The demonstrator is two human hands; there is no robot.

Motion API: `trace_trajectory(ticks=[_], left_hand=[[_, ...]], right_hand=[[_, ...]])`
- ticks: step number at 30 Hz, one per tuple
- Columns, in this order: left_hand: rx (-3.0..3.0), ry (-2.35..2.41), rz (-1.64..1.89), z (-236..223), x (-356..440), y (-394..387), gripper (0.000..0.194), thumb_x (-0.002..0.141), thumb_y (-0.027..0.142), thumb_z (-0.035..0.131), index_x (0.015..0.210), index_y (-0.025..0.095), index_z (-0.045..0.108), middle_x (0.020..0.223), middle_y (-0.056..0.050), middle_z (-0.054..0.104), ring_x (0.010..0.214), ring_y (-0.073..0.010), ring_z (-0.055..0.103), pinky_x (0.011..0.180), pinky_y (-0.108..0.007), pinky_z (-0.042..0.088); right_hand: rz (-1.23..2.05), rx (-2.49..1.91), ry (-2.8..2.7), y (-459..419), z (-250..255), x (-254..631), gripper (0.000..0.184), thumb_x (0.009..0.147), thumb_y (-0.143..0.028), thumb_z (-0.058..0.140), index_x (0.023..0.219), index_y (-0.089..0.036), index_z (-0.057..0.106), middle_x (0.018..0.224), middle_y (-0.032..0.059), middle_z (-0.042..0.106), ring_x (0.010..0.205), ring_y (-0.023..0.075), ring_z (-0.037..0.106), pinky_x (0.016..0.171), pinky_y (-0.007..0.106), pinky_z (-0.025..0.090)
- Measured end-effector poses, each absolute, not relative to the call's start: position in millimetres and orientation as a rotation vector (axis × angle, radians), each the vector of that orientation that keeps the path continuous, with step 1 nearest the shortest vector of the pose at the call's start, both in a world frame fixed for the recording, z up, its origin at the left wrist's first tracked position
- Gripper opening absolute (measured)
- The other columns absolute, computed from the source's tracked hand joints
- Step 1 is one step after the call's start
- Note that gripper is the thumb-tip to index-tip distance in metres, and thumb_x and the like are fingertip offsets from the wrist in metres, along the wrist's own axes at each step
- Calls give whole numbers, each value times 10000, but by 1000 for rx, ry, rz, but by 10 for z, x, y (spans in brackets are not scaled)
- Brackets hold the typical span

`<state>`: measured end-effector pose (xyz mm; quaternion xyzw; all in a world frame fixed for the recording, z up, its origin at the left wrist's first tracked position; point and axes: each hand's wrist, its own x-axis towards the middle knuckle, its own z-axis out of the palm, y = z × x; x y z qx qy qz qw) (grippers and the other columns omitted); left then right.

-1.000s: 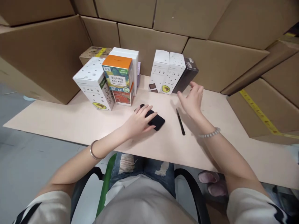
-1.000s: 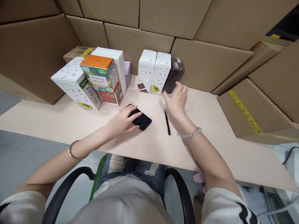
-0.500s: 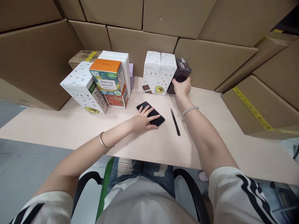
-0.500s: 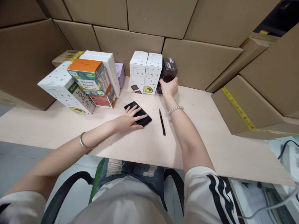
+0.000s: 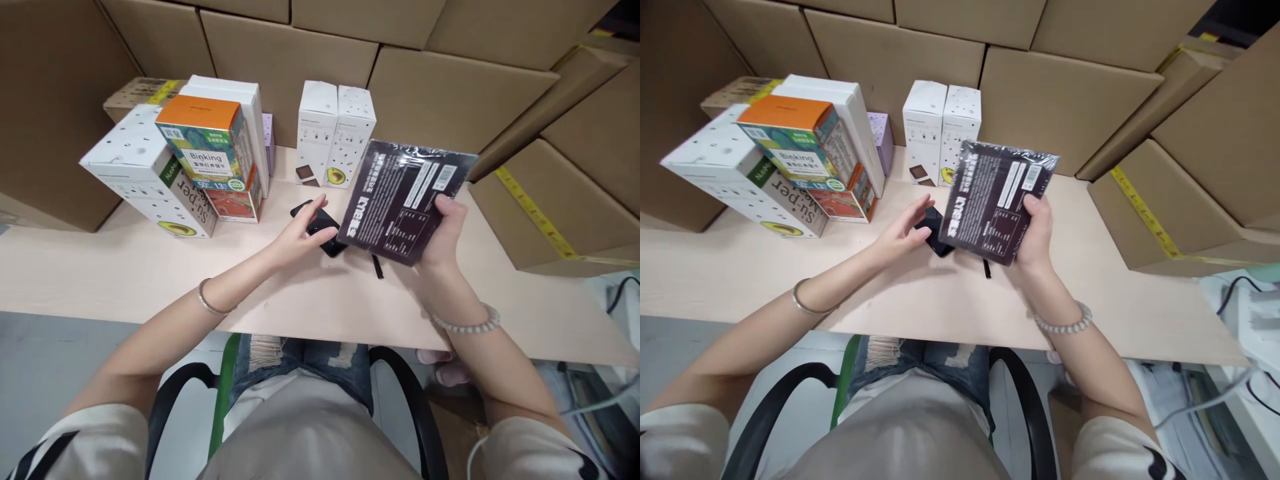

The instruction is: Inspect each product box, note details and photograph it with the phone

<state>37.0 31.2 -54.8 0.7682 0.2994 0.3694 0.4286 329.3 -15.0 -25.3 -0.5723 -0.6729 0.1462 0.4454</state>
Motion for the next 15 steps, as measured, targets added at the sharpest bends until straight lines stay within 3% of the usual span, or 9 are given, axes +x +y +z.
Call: trace_trajectory(ticks=[2, 4, 8, 12, 15], left_hand=[[1761, 582, 879, -536, 369, 261, 981, 941, 777, 679, 1703, 226, 397, 1724, -213, 505, 1606, -372, 515, 1299, -581, 480], [1614, 473, 807, -492, 371, 195, 900, 899, 732, 780, 1603, 229, 534, 1607, -189, 639, 1474, -364, 649, 1204, -536, 577], [1454, 456, 813, -378, 359, 91, 722, 819, 655, 910, 1340, 209, 684, 1347, -133, 789, 1221, -311, 772, 1066, -464, 643], [1596, 518, 918, -342, 294, 123, 649, 828, 662, 881, 1244, 211, 668, 1115, -79, 779, 1039, -256, 768, 918, -401, 653], [1880, 548, 975, -336, 228, 174, 679, 819, 668, 861, 1283, 238, 616, 1106, -68, 719, 1026, -256, 740, 891, -408, 646]], right_hand=[[621, -1333, -1528, -359, -223, 3033, 876, 1042, -752, 16, 1567, -239, 493, 1440, 176, 694, 1245, 378, 745, 887, 558, 677], [791, -1289, -1402, -507, -198, 2835, 822, 1043, -760, 132, 1557, -238, 505, 1448, 169, 703, 1189, 371, 770, 877, 571, 683], [894, -1258, -1387, -614, -205, 2781, 782, 995, -819, 358, 1585, -319, 473, 1454, 123, 708, 1180, 352, 771, 920, 591, 683], [803, -1247, -1479, -561, -229, 2970, 855, 824, -924, 631, 1453, -348, 581, 1345, 99, 754, 1226, 377, 748, 1006, 616, 659], [709, -1216, -1581, -553, -192, 3057, 778, 744, -918, 750, 1249, -333, 658, 1163, 81, 786, 1123, 377, 763, 968, 634, 661]])
